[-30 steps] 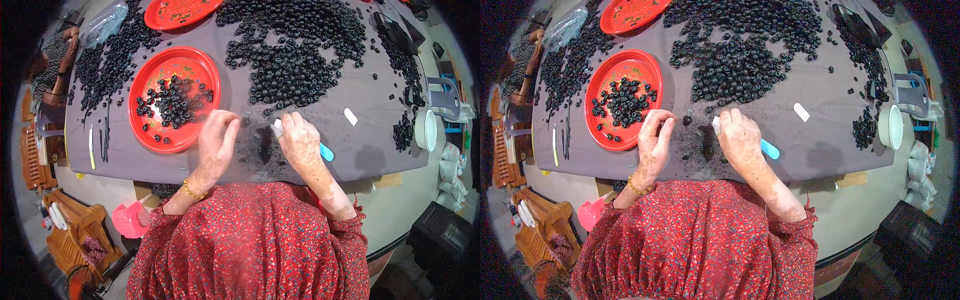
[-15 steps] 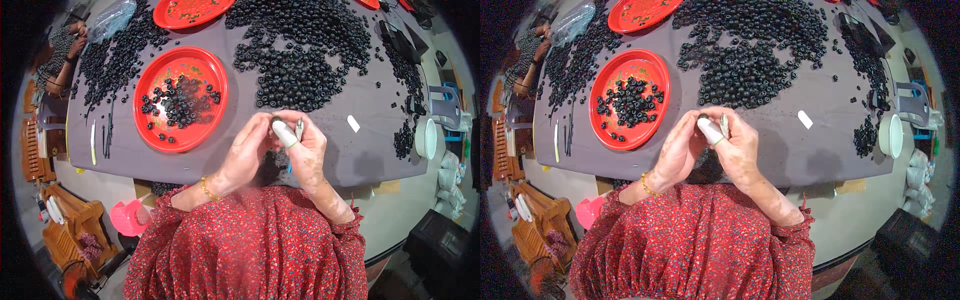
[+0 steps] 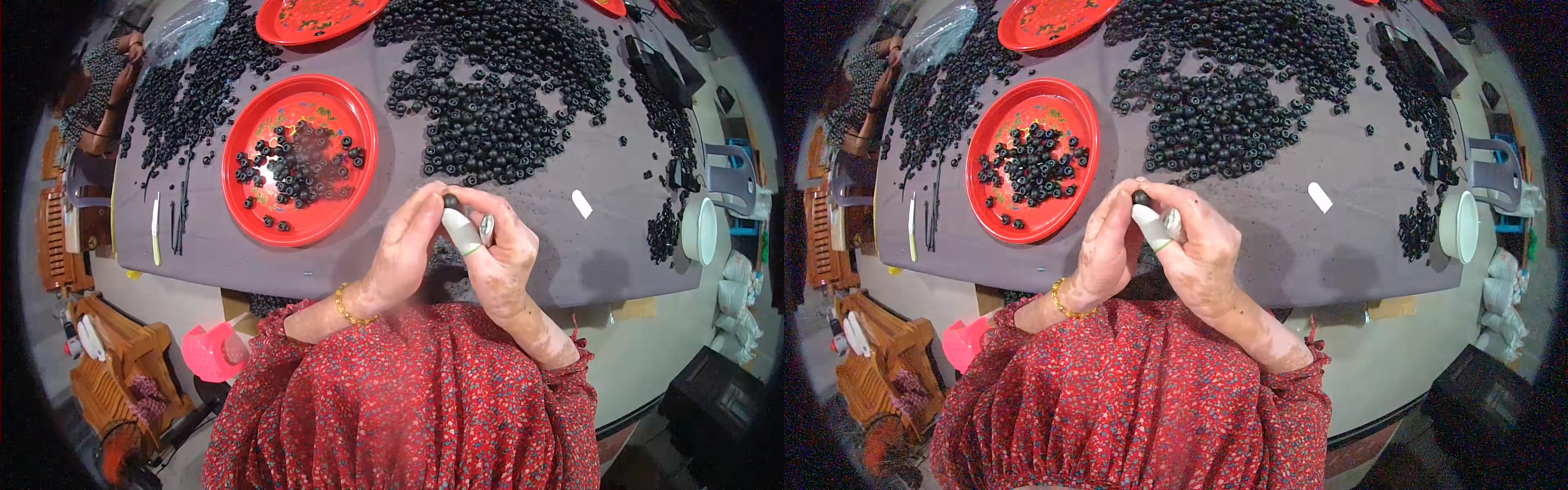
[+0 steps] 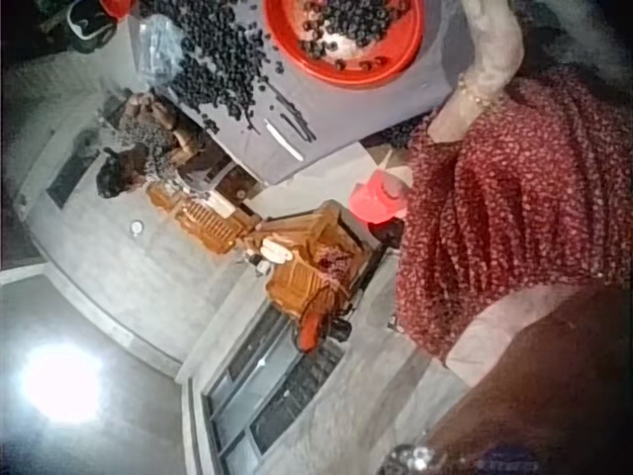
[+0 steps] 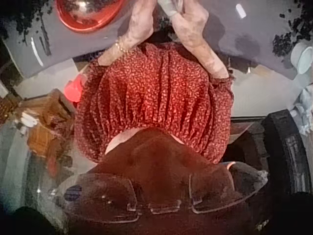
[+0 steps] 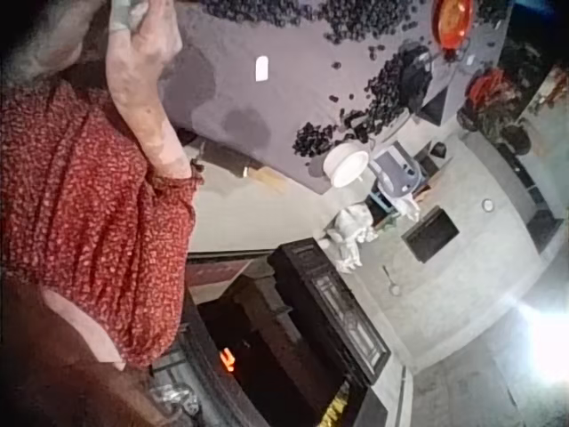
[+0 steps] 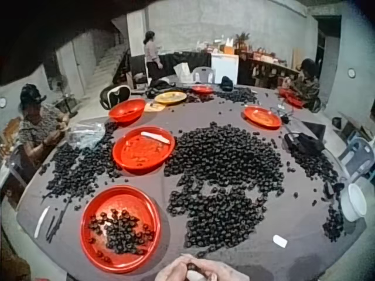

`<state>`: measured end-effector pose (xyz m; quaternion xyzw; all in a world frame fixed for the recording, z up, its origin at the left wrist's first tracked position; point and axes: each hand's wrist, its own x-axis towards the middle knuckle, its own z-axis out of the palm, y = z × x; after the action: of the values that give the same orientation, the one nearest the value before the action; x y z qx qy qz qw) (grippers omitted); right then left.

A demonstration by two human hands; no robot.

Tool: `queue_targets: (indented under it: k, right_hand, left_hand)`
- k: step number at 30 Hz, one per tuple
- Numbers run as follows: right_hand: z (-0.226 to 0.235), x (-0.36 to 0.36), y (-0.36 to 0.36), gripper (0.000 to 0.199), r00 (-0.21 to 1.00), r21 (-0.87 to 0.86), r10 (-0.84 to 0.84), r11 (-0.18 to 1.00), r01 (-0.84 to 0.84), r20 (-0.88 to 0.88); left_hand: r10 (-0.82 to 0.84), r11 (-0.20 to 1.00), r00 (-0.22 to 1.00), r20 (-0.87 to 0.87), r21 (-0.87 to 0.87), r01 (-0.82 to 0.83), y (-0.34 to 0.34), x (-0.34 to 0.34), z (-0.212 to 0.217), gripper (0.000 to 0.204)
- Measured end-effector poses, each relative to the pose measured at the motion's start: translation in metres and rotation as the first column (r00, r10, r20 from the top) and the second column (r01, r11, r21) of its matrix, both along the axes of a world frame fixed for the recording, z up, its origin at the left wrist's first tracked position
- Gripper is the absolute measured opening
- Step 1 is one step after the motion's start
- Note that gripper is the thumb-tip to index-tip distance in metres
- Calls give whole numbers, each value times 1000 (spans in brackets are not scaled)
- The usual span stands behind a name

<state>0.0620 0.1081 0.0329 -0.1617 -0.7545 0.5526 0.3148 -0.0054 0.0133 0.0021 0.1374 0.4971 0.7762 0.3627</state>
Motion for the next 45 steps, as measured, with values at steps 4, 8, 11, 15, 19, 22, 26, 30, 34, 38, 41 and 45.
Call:
queue_targets:
  k: [4,8,11,15,19,22,26,30,34,38,41,45]
  right_hand:
    - [2,2,0,28,999,203,-29,979,21,35]
    - [1,3,0,29,997,218,-44,975,30,59]
    - [1,0,-2,29,998,193,-46,981,36,49]
    - [6,2,-3,29,997,156,-54,987,46,52]
    - [4,2,0,22,996,36,7,999,-10,92]
    - [3,2,8,18,979,-126,104,989,-83,173]
    - [16,-2,12,20,949,-308,207,943,-128,238]
    - [2,-4,21,24,990,423,17,903,-75,138]
    - [-5,-6,17,32,989,606,-80,795,-9,121]
    - [2,-8,14,35,990,655,-95,755,6,101]
    - [6,-6,13,36,977,638,-82,767,-63,195]
    - [0,-8,15,34,986,679,-107,734,-10,130]
  left_hand:
    - [-62,964,965,254,265,-8,3,-4,2,25]
    - [-79,967,962,263,255,10,2,-4,-2,23]
    - [-55,966,955,290,257,-23,4,-2,3,24]
    - [-88,966,944,319,260,2,4,-1,9,25]
    - [-165,958,951,263,272,91,-2,-11,2,27]
    - [-267,926,928,259,335,172,-4,-16,3,28]
    - [-186,960,927,324,263,101,-2,-11,4,29]
    - [-148,964,907,394,263,43,2,-10,13,31]
    - [-88,981,922,377,192,16,2,-6,14,30]
    - [36,995,910,414,70,-71,5,0,19,26]
    - [42,995,905,424,64,-76,4,2,16,26]
    - [-1,994,926,377,101,-40,5,1,15,27]
